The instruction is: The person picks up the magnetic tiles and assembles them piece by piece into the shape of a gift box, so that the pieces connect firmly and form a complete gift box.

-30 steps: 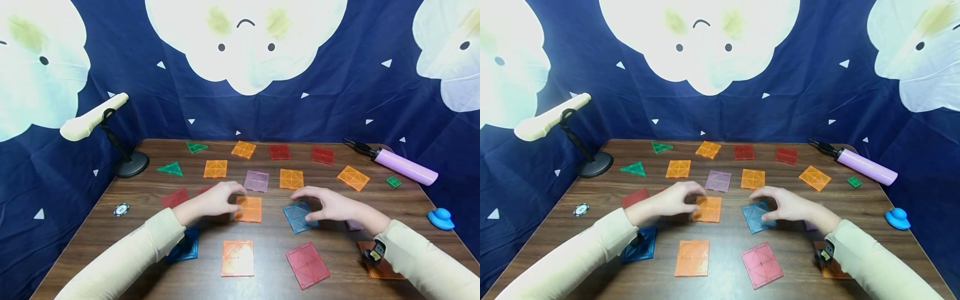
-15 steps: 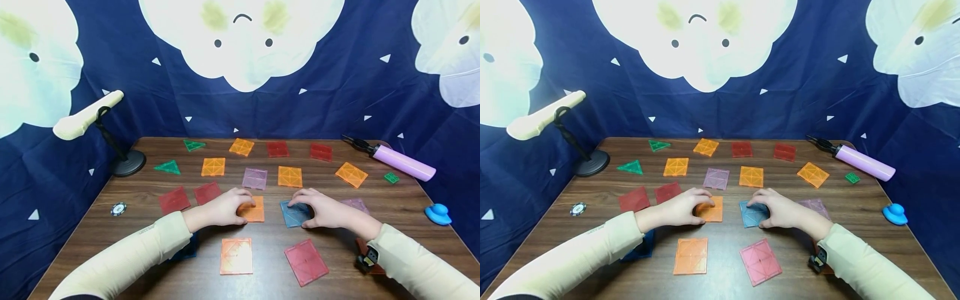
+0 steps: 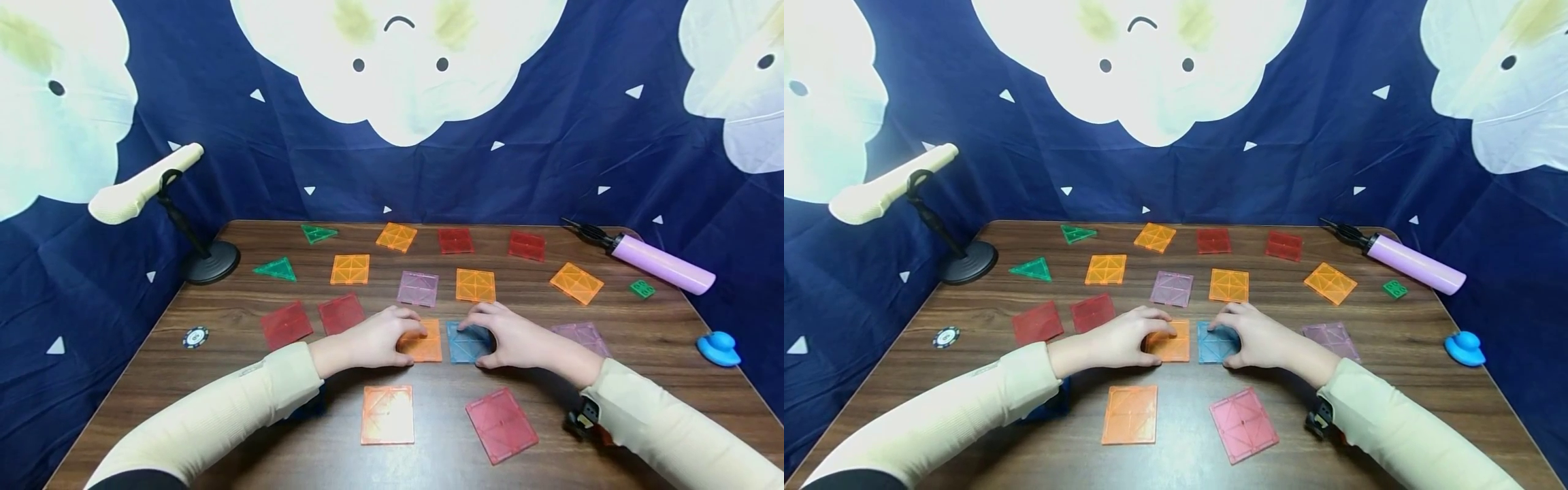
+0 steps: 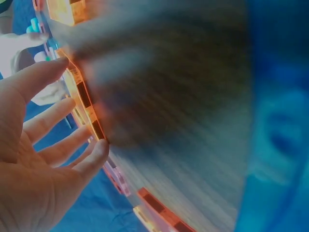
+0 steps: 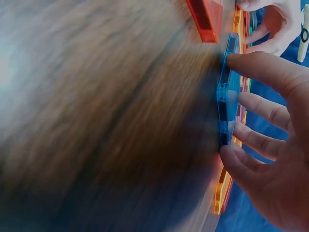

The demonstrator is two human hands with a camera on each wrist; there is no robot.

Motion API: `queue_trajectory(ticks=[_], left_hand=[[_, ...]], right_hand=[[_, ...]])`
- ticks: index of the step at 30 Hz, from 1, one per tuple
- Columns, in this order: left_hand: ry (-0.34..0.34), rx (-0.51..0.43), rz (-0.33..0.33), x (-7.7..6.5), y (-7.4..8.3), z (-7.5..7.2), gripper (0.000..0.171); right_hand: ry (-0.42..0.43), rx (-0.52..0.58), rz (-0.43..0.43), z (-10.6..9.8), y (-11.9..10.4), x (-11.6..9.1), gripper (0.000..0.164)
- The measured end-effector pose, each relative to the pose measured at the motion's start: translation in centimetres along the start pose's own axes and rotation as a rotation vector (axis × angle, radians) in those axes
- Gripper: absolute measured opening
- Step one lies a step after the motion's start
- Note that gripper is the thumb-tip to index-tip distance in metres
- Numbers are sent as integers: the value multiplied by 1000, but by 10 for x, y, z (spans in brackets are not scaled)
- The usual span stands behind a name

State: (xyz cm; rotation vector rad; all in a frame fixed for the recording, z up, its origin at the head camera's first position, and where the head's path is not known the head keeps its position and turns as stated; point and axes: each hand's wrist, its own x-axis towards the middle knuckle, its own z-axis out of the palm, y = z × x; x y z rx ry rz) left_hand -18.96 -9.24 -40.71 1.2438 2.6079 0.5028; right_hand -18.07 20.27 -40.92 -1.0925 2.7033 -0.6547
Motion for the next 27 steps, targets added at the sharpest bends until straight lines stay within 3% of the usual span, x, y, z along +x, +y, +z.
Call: queue_trajectory(ticks=[6,11,15,21,27], left_hand=[[-11,5,15,6,3,0,44],[-25,17,-4,8,5,-1,44],[-31,24,-12,9,6,0,44],[-32,26,-8,10,8,0,44],[-43,30,-24,10,7,0,46]], right_hand=[[-15,-1,15,1,-3,4,54],[-28,15,-26,-4,1,7,51],[25,43,-42,-15,14,15,43],[135,17,75,-32,43,33,39],[89,1,127,-32,63,51,41]])
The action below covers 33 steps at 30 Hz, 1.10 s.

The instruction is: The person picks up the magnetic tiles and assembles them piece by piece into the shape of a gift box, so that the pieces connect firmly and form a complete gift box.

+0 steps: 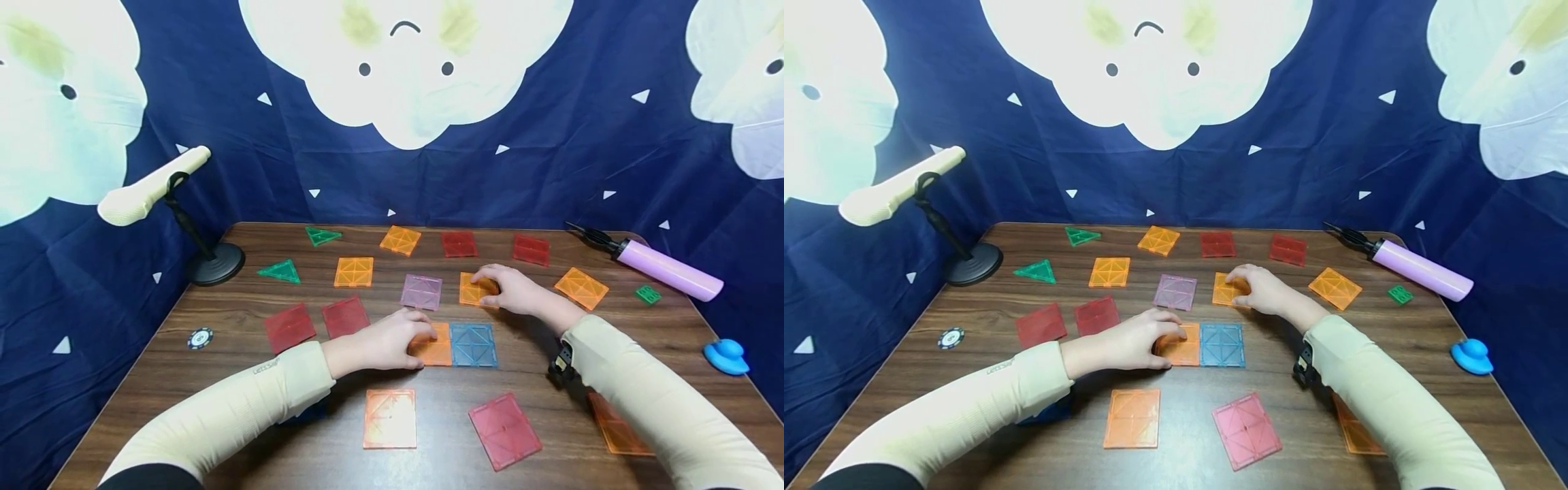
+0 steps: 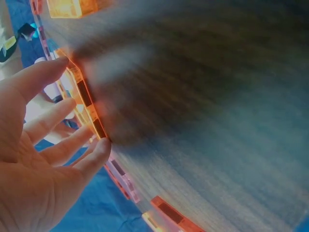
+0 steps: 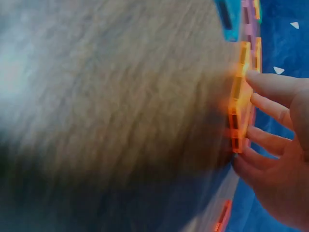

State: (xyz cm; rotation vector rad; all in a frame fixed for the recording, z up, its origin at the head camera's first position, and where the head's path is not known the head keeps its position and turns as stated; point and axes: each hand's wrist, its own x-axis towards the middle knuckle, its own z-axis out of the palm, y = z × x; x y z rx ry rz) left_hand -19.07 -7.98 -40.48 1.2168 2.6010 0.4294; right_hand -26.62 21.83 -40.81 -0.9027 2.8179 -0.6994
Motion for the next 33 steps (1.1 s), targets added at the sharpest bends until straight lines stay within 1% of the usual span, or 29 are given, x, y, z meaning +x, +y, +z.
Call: queue_trajectory(ticks=[2,6,15,21,25,28,33], left_hand=[[2,3,-1,0,0,0,46],[13,5,2,0,1,0,44],[1,-11,-12,-1,4,-3,44],[-2,-7,-12,0,3,-4,44],[0,-10,-4,0,2,-3,44],[-13,-24,19,1,-2,-4,43],[-62,-99,116,7,-13,-15,38]], right_hand=[[-7,3,-2,2,1,3,39],[-10,-3,-32,7,-3,5,37],[-44,-11,-92,12,-19,-3,39],[-41,-25,-129,15,-23,-6,39],[-42,-30,-118,17,-25,-10,40],[-59,-35,-98,18,-26,-14,44],[-105,-26,-94,19,-31,-24,57]])
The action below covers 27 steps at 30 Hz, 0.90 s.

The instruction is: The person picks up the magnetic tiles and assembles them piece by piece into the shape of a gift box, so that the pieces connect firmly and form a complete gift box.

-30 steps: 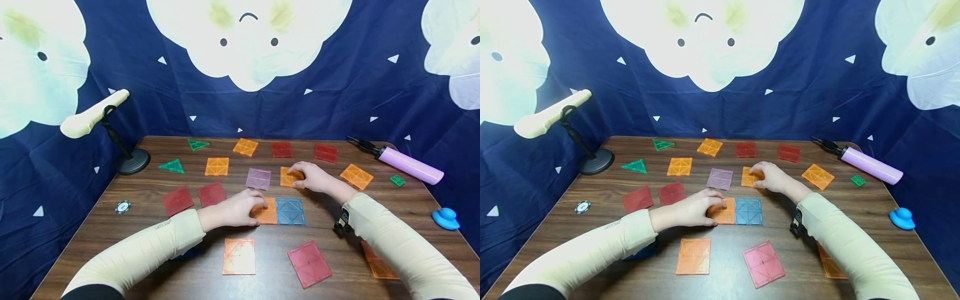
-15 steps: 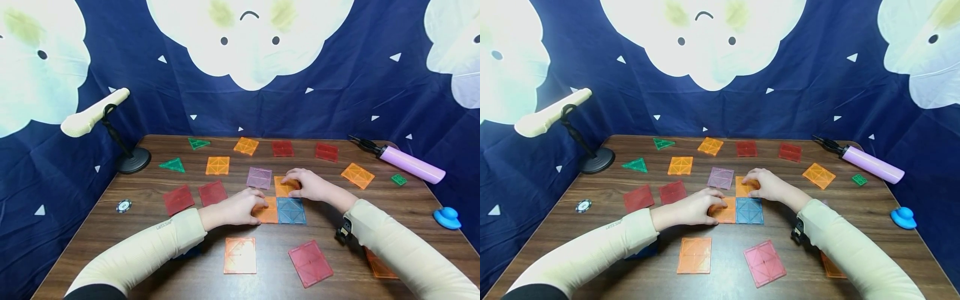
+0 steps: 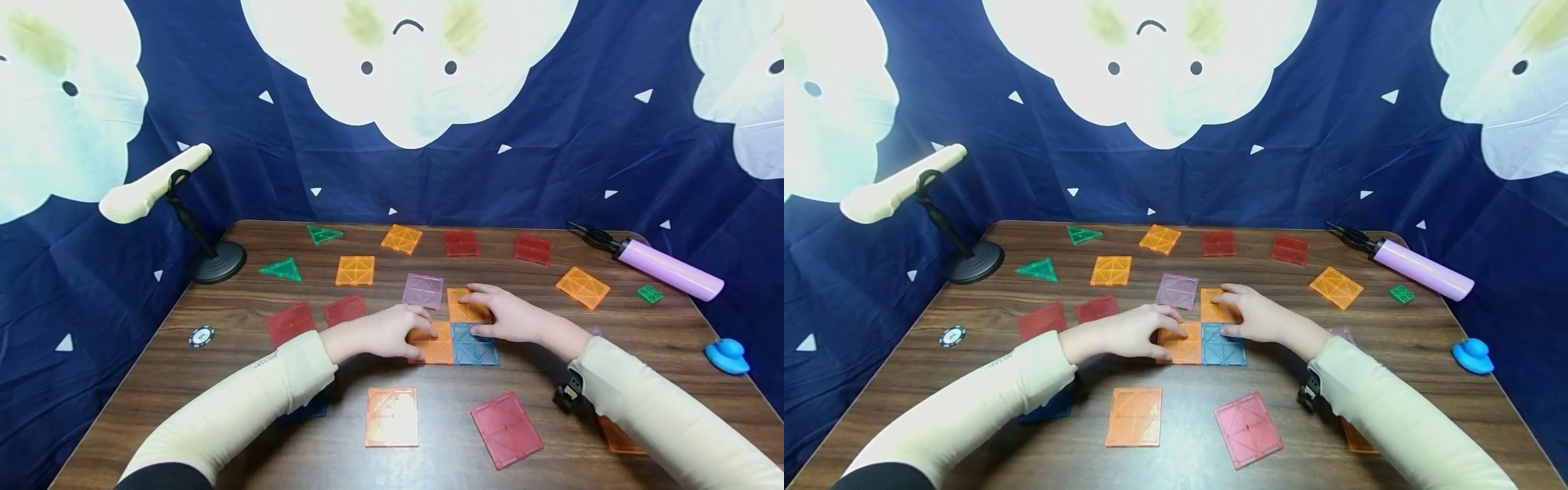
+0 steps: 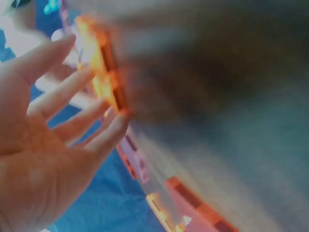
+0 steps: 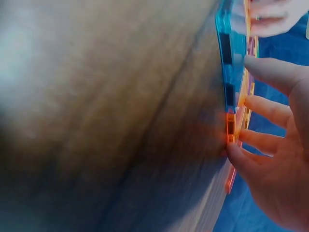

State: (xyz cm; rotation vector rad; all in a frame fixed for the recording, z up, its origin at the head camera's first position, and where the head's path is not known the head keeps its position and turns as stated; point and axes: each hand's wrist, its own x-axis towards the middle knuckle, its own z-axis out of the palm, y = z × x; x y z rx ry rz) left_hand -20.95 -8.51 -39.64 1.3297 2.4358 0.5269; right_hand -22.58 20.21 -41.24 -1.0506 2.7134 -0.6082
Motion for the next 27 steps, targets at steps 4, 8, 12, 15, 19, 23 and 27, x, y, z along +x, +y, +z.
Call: queue_trajectory(ticks=[4,8,12,15,19,23,27], left_hand=[[12,-49,-17,5,-11,-15,35],[100,-58,-121,14,-25,-25,34],[155,-20,-183,25,-40,-27,39],[155,11,-188,33,-49,-25,44],[125,31,-185,41,-57,-23,49],[121,40,-189,43,-56,-23,46],[128,46,-200,40,-50,-21,42]], right_hand=[[-36,35,3,1,-7,-9,66],[-56,67,4,3,-13,-18,75],[-65,77,-22,5,-18,-26,84],[-57,63,-35,8,-18,-28,84],[-49,42,-28,11,-19,-25,84],[-44,38,-26,12,-20,-21,85],[-28,32,-40,13,-19,-18,84]])
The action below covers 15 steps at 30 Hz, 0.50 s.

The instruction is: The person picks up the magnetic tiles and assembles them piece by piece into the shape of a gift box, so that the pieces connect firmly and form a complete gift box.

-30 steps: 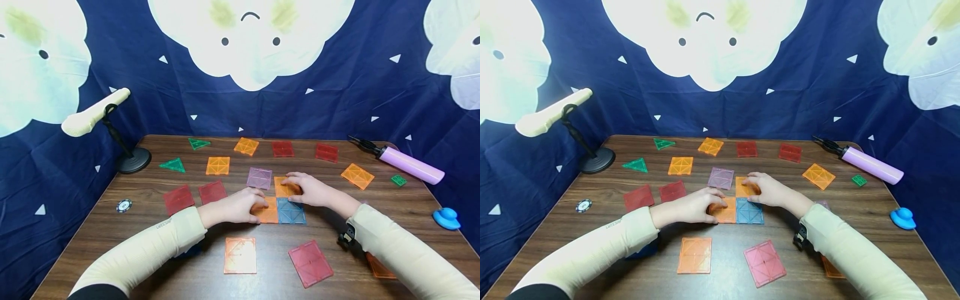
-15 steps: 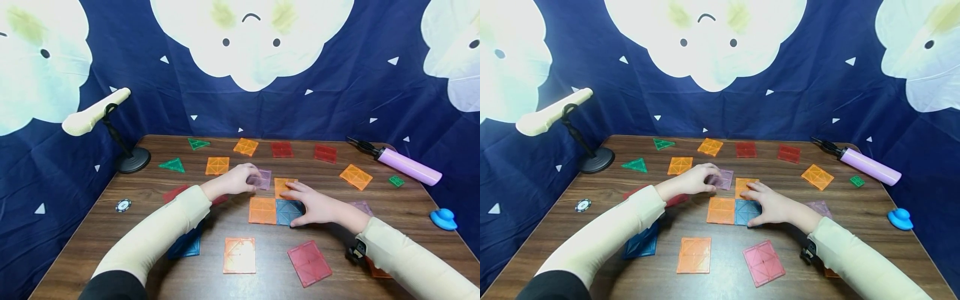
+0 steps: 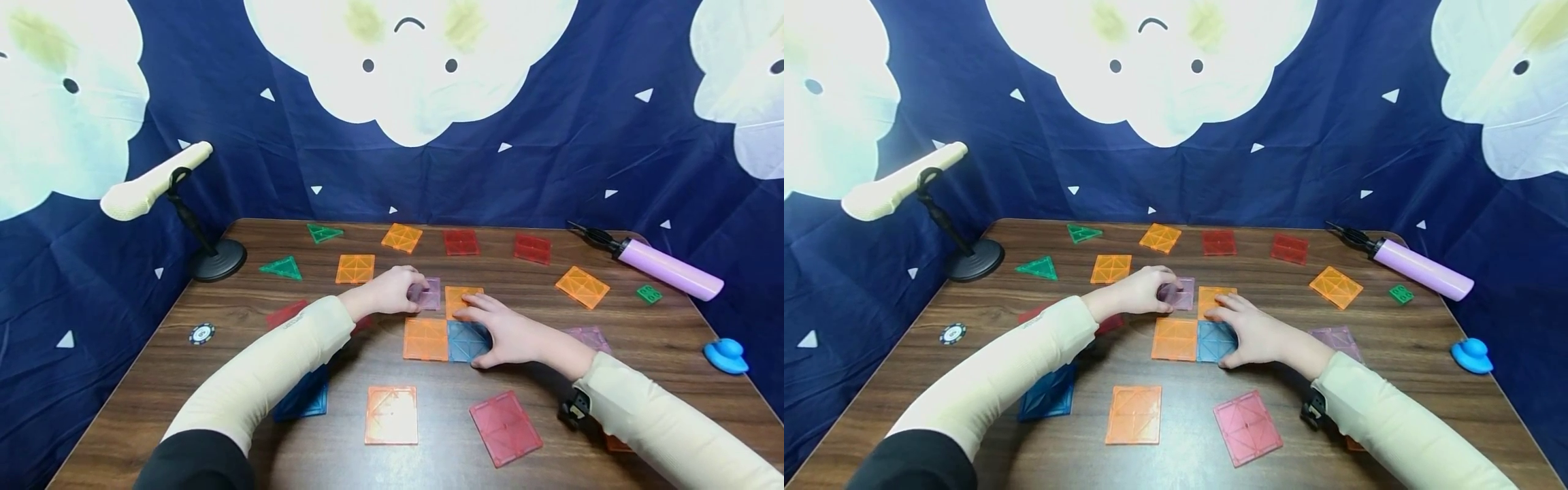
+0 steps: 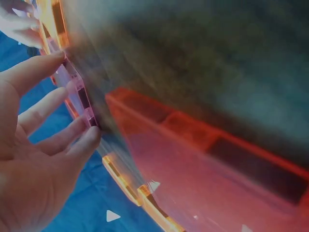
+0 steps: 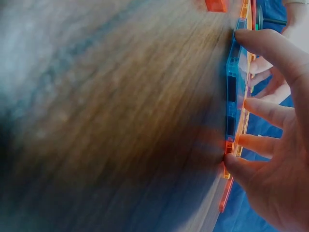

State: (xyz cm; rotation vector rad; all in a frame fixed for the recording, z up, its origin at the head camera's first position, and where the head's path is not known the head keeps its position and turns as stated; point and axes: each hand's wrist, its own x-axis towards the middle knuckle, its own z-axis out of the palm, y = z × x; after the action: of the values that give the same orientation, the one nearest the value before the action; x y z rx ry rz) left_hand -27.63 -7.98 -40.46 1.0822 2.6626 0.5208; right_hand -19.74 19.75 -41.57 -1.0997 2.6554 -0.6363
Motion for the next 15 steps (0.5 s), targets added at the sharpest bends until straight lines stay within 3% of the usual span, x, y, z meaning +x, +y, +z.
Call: queue_trajectory(ticks=[15], left_hand=[[-12,-13,-5,-15,11,6,42]], right_hand=[[-20,8,8,-3,-4,10,82]])
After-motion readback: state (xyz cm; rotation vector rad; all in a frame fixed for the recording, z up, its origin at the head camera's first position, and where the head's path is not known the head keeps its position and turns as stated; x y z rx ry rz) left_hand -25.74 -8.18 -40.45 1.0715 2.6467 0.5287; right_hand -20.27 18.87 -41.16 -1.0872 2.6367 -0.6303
